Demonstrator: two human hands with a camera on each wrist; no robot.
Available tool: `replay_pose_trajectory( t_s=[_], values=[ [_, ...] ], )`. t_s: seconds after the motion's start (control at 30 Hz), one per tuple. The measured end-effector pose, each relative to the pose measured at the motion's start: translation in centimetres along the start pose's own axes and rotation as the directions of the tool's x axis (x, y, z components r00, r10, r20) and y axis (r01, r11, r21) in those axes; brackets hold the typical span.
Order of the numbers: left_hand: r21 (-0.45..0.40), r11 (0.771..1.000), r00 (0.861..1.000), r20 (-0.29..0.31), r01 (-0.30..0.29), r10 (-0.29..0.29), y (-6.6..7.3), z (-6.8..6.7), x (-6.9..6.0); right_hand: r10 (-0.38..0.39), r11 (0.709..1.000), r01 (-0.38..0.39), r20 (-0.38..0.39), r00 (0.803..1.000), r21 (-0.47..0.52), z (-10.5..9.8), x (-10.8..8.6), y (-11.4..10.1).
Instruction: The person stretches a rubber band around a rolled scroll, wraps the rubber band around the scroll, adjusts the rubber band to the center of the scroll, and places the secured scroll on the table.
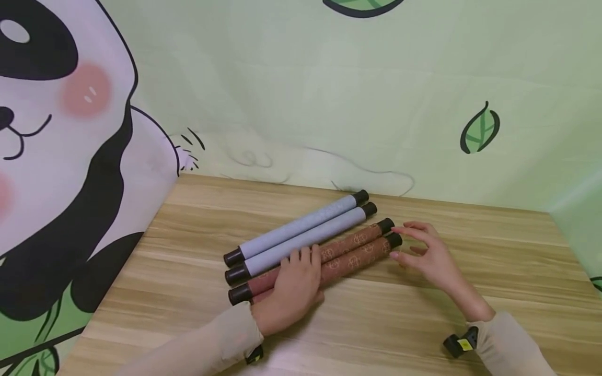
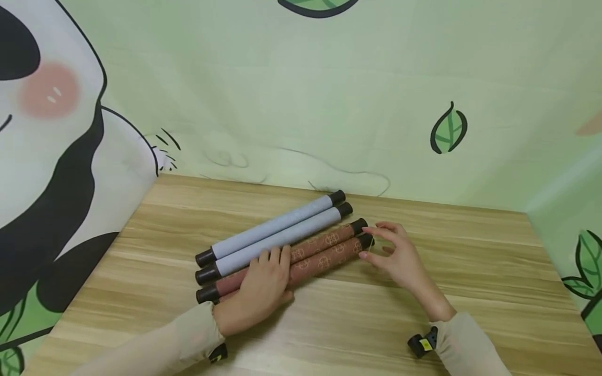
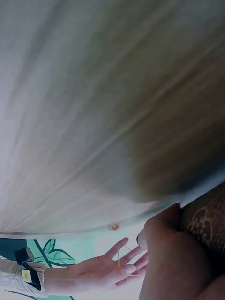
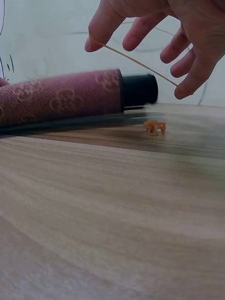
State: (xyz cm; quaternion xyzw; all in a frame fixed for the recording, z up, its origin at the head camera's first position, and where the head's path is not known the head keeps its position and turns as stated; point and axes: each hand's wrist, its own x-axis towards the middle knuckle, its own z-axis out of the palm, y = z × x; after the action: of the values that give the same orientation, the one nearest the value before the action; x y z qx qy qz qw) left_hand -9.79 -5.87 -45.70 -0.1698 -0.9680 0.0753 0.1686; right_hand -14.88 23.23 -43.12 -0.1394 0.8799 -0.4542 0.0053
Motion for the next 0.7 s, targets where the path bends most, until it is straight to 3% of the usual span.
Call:
replay_pose_trajectory(
  t_s=[0.13,0.27,0.53,0.7],
  values=[
    [0.001,1.000,0.999,-0.042,0.005,-0.005,-0.7,-0.6,0.2,-0.014,0.999,0.015,-0.027,1.000,0.028,-0.2,-0.1,-0.2],
    [0.008,1.000,0.999,-0.035,-0.008,0.008,-1.5,-1.4,0.5,0.015,0.994,-0.012,-0.028,0.999,0.106,-0.2,0.0,-0.8],
    [-0.142,0.989,0.999,-0.025,-0.034,0.031,-2.9,-2.1,1.0,0.017,0.988,-0.003,-0.089,0.996,0.153,0.5,0.2,-1.6],
    [-0.164,0.986,0.999,-0.042,-0.041,0.035,-3.5,-2.2,1.2,0.031,0.953,-0.004,-0.086,0.996,0.302,1.4,0.2,-2.6]
  ],
)
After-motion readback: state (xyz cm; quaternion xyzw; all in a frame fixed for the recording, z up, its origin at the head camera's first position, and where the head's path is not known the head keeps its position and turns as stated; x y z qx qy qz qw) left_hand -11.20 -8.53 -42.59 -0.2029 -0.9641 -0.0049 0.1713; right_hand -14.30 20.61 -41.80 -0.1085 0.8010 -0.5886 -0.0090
